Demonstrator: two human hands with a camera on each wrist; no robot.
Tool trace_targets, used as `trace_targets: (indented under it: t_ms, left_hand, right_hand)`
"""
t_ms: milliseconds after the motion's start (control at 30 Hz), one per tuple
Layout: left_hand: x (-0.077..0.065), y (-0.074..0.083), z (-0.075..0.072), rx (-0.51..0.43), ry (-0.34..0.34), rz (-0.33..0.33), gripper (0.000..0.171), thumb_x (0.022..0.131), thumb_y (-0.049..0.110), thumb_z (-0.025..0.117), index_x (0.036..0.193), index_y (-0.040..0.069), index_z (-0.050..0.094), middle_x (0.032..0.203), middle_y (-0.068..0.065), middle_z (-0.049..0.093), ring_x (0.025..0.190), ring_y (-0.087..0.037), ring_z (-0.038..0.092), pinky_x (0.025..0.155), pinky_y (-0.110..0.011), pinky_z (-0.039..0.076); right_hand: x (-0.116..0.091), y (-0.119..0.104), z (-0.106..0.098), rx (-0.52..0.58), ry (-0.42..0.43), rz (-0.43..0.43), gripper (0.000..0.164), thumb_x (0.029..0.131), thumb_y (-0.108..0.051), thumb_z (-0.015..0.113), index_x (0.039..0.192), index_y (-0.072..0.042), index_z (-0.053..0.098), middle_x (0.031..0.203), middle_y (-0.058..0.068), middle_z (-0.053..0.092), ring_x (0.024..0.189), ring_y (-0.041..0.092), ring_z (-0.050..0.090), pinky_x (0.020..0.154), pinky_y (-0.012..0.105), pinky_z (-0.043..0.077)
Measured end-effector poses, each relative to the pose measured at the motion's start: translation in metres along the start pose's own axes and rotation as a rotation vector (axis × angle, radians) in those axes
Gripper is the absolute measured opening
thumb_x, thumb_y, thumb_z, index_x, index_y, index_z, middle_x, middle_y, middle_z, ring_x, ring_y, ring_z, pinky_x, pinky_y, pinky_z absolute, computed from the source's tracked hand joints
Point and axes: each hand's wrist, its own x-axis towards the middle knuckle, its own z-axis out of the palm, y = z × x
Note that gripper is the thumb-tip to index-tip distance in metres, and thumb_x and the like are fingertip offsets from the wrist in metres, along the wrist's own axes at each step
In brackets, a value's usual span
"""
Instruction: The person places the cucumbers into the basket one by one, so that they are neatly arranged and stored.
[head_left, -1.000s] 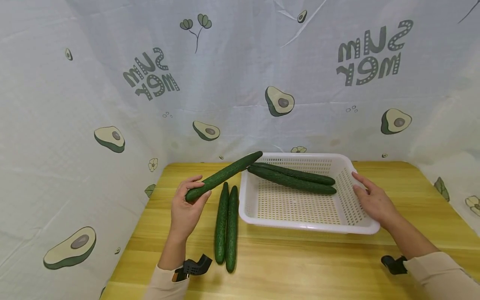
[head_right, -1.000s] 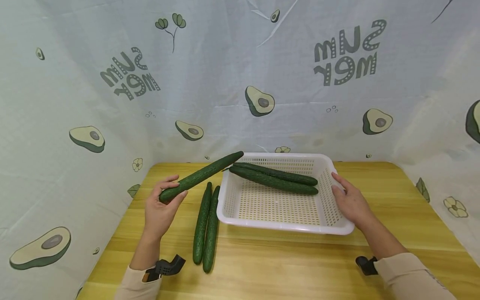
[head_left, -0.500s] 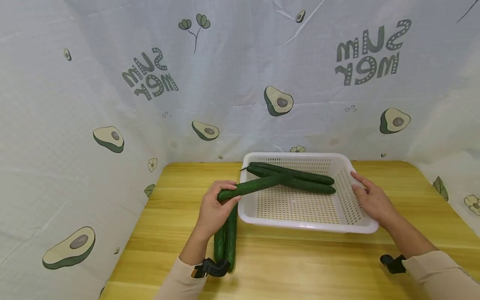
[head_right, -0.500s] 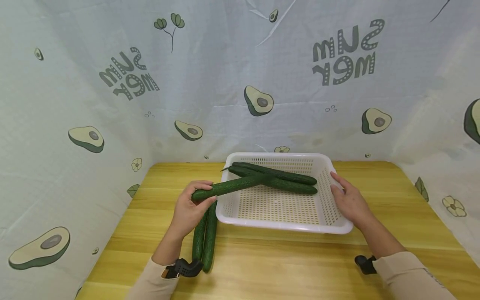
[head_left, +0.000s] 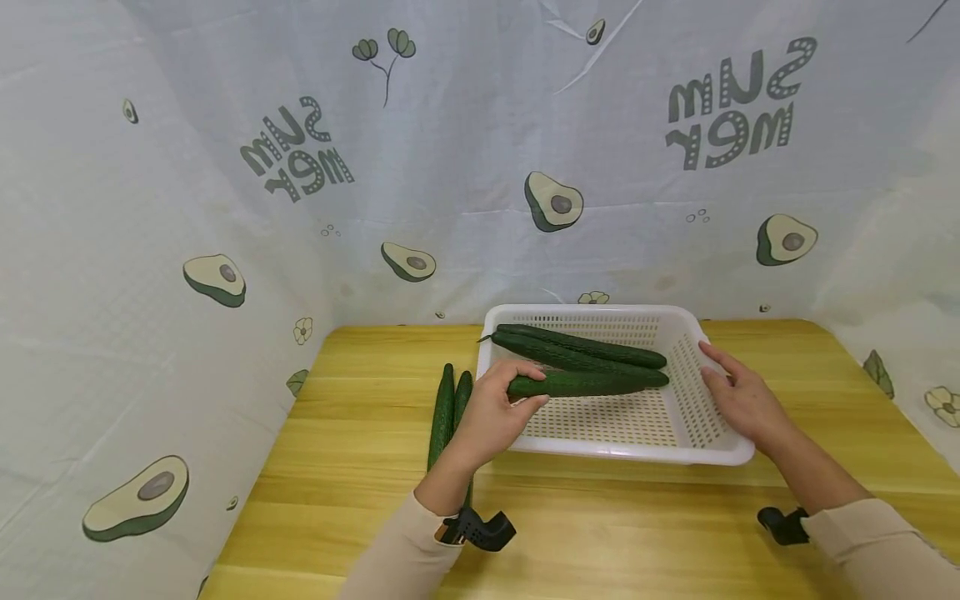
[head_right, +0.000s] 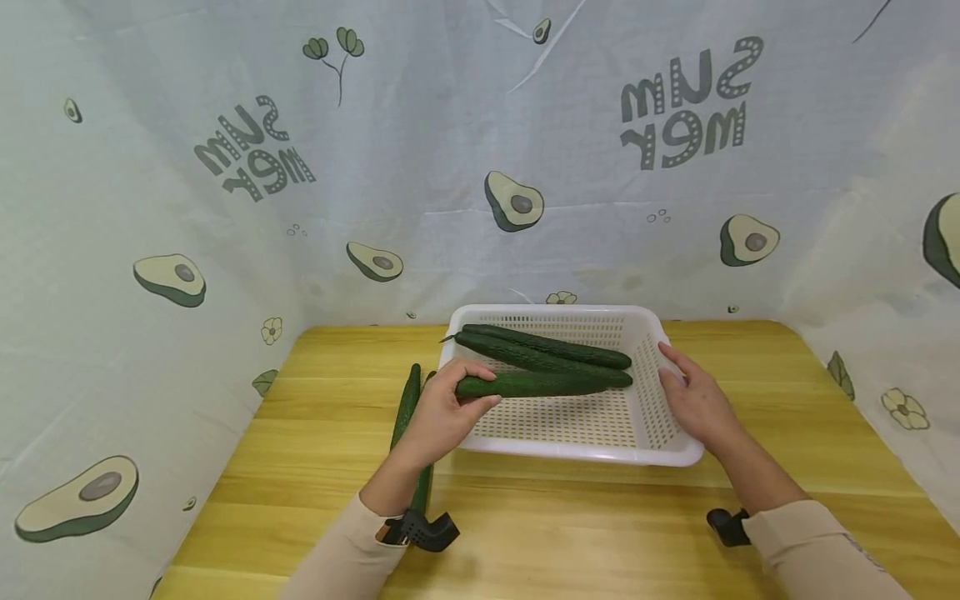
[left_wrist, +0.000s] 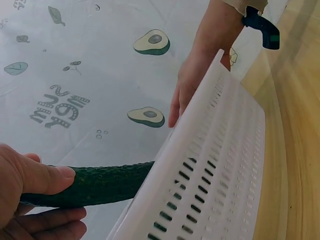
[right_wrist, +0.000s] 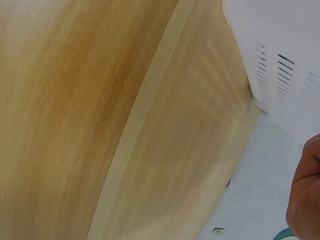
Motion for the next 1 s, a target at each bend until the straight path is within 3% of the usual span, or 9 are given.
trace_targets:
  t_ms: [367, 700, 833, 1000]
  left_hand:
    - [0.014, 0.011, 0.039, 0.032, -0.026, -0.078, 0.022, 0.095, 0.012, 0.073, 0.117, 0.015, 0.067, 0.119, -0.006, 0.062, 0.063, 0.000, 0.048, 0.062, -0.017, 0.047]
    - [0.018, 0.011, 0.051, 0.066, -0.023, -0.131, 0.022, 0.096, 0.015, 0.072, 0.118, 0.017, 0.066, 0.122, -0.005, 0.061, 0.063, -0.002, 0.045, 0.061, -0.017, 0.043]
    - [0.021, 0.012, 0.050, 0.093, -0.045, -0.179, 0.025, 0.097, 0.019, 0.072, 0.120, 0.018, 0.064, 0.127, -0.006, 0.061, 0.065, -0.002, 0.048, 0.060, -0.019, 0.044]
    - [0.026, 0.012, 0.042, 0.181, -0.100, -0.248, 0.036, 0.096, 0.026, 0.073, 0.127, 0.017, 0.059, 0.121, -0.006, 0.064, 0.069, -0.010, 0.051, 0.061, -0.024, 0.043]
  right_hand:
    - [0.002, 0.001, -0.001, 0.019, -0.024, -0.011, 0.065, 0.112, -0.046, 0.024, 0.166, -0.014, 0.004, 0.144, 0.046, 0.040, 0.092, 0.029, 0.071, 0.067, 0.035, 0.058]
    - [0.001, -0.001, 0.000, 0.025, -0.024, -0.005, 0.065, 0.112, -0.045, 0.025, 0.166, -0.016, 0.004, 0.147, 0.046, 0.037, 0.093, 0.029, 0.071, 0.068, 0.037, 0.059]
    - [0.001, 0.001, 0.000, 0.023, -0.020, -0.005, 0.065, 0.112, -0.046, 0.025, 0.166, -0.016, 0.004, 0.147, 0.046, 0.037, 0.093, 0.030, 0.071, 0.069, 0.038, 0.060]
    - [0.001, 0.002, -0.001, 0.002, -0.014, -0.001, 0.065, 0.112, -0.046, 0.025, 0.166, -0.016, 0.004, 0.149, 0.047, 0.034, 0.100, 0.037, 0.069, 0.072, 0.042, 0.061]
